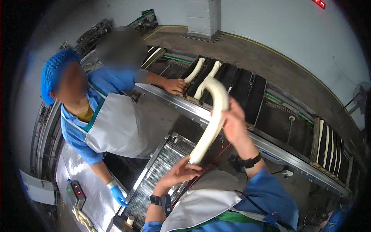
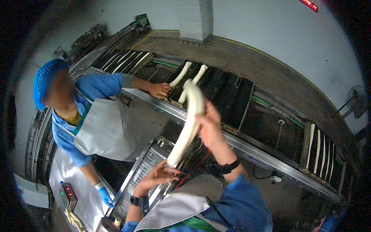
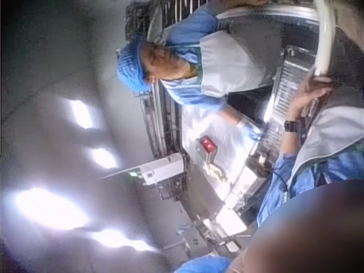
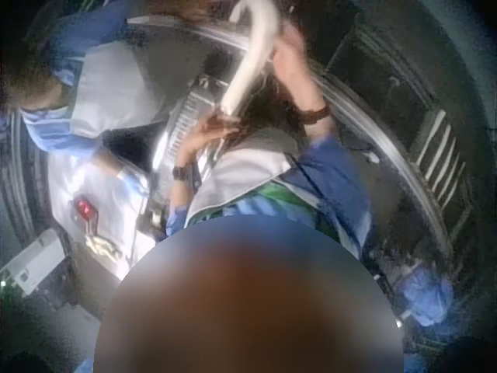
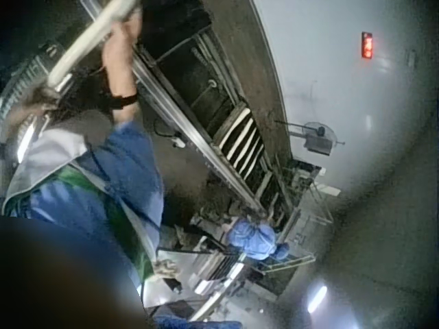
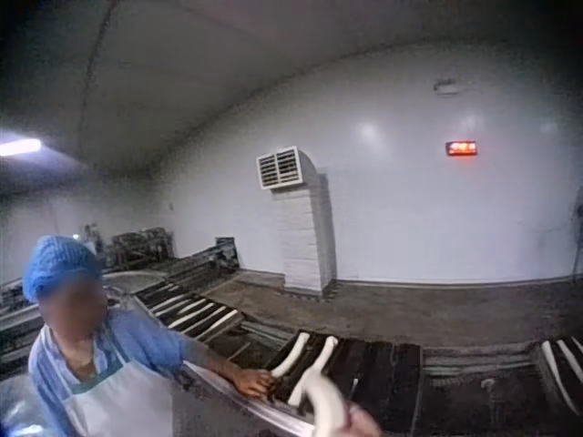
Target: Transferring long, looped dough products from a prep conveyor into molds on a main conveyor line.
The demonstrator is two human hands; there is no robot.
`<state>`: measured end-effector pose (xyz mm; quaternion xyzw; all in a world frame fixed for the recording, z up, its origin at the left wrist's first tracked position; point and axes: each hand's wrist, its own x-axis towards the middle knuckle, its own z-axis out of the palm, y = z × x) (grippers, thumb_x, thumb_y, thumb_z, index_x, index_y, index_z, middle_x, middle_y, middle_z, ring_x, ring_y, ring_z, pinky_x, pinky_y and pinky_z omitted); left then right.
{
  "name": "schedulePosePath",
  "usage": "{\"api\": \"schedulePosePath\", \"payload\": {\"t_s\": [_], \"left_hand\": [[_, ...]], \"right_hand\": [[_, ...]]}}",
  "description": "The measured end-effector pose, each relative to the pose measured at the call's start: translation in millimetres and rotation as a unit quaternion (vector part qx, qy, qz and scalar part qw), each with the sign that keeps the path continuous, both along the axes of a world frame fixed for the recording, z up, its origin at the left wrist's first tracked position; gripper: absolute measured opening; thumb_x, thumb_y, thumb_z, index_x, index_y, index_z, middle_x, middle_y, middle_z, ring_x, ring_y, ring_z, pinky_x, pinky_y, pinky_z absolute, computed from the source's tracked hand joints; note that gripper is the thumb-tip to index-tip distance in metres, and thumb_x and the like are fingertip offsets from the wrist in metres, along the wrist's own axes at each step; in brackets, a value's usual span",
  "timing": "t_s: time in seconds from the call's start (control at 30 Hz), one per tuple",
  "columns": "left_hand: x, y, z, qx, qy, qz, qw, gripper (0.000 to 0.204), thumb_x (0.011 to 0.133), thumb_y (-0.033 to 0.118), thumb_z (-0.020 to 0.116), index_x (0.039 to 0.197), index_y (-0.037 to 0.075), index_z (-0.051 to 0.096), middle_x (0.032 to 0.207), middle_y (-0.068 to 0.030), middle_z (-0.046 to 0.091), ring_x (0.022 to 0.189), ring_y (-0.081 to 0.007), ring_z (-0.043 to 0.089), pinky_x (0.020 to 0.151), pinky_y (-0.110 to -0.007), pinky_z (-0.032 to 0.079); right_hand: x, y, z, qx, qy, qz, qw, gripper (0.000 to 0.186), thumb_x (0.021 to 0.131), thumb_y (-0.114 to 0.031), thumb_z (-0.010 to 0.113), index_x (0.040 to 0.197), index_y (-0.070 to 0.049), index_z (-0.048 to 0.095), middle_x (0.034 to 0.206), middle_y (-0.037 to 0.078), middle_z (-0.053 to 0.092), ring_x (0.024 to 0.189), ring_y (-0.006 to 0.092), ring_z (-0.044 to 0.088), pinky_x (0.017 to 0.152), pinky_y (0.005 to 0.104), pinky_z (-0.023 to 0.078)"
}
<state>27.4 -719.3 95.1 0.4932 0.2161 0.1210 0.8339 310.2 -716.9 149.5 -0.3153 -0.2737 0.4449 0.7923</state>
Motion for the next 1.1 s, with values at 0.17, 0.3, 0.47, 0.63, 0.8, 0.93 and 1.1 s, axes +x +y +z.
{"api": "schedulePosePath", "payload": {"t_s": [0.17, 0.3, 0.47, 0.63, 0.8, 0.93, 1.1], "left_hand": [[-41.8, -35.5, -44.9, 0.026, 0.113, 0.098, 0.988, 0.063, 0.087, 0.000, 0.066, 0.144, 0.003, 0.039, 0.125, -0.0166, 0.060, 0.120, -0.0244, 0.056, 0.102, -0.035, 0.044], [-90.1, -72.4, -84.4, -0.004, 0.162, 0.275, 0.948, 0.058, 0.088, 0.001, 0.064, 0.141, 0.002, 0.042, 0.126, -0.0149, 0.060, 0.119, -0.0239, 0.057, 0.103, -0.035, 0.043], [-111.6, -96.7, -98.0, -0.049, 0.214, 0.410, 0.885, 0.054, 0.089, 0.003, 0.061, 0.140, 0.002, 0.043, 0.123, -0.0126, 0.061, 0.117, -0.0223, 0.058, 0.100, -0.033, 0.044], [-116.3, -105.7, -117.1, -0.117, 0.187, 0.479, 0.850, 0.053, 0.088, 0.008, 0.062, 0.138, 0.002, 0.044, 0.119, -0.0108, 0.061, 0.110, -0.0207, 0.060, 0.096, -0.032, 0.045], [-112.5, -93.9, -115.9, -0.125, 0.178, 0.467, 0.857, 0.051, 0.090, 0.008, 0.060, 0.138, 0.001, 0.043, 0.124, -0.0130, 0.057, 0.116, -0.0240, 0.058, 0.098, -0.034, 0.044], [-114.4, -95.7, -125.7, -0.122, 0.164, 0.482, 0.852, 0.050, 0.091, 0.008, 0.059, 0.138, 0.001, 0.043, 0.126, -0.0150, 0.056, 0.116, -0.0251, 0.058, 0.102, -0.037, 0.044], [-125.4, -96.0, -124.2, -0.115, 0.166, 0.483, 0.852, 0.051, 0.091, 0.009, 0.061, 0.138, 0.000, 0.044, 0.125, -0.0139, 0.057, 0.112, -0.0230, 0.060, 0.098, -0.034, 0.047]], "right_hand": [[135.8, 14.5, -35.4, -0.105, -0.028, -0.192, 0.975, 0.058, 0.087, -0.008, 0.053, 0.142, 0.001, 0.036, 0.117, 0.020, 0.058, 0.095, 0.0291, 0.065, 0.084, 0.0392, 0.054], [199.1, 33.7, -133.2, -0.443, -0.280, -0.322, 0.789, 0.068, 0.087, -0.026, 0.064, 0.144, 0.000, 0.038, 0.130, 0.020, 0.054, 0.118, 0.0283, 0.054, 0.097, 0.0365, 0.042], [175.1, 70.1, -198.2, -0.518, -0.250, -0.274, 0.771, 0.077, 0.078, -0.024, 0.072, 0.145, -0.004, 0.038, 0.115, 0.018, 0.058, 0.101, 0.0279, 0.059, 0.076, 0.0417, 0.050], [217.0, 48.3, -225.1, -0.346, 0.022, -0.139, 0.928, 0.067, 0.067, 0.006, 0.055, 0.134, -0.001, 0.048, 0.106, 0.015, 0.058, 0.086, 0.0294, 0.060, 0.072, 0.0392, 0.052], [231.2, 21.3, -222.1, -0.194, 0.124, -0.066, 0.971, 0.061, 0.070, 0.009, 0.051, 0.130, -0.002, 0.051, 0.116, 0.017, 0.055, 0.101, 0.0364, 0.058, 0.082, 0.0510, 0.054], [226.7, 35.7, -199.2, -0.252, 0.201, -0.120, 0.939, 0.040, 0.085, -0.001, 0.053, 0.124, -0.002, 0.050, 0.116, 0.014, 0.055, 0.097, 0.0311, 0.059, 0.077, 0.0474, 0.058], [201.6, 36.4, -190.5, -0.329, -0.012, -0.105, 0.938, 0.044, 0.085, -0.002, 0.058, 0.128, -0.002, 0.052, 0.119, 0.014, 0.058, 0.103, 0.0291, 0.059, 0.086, 0.0394, 0.052]]}}
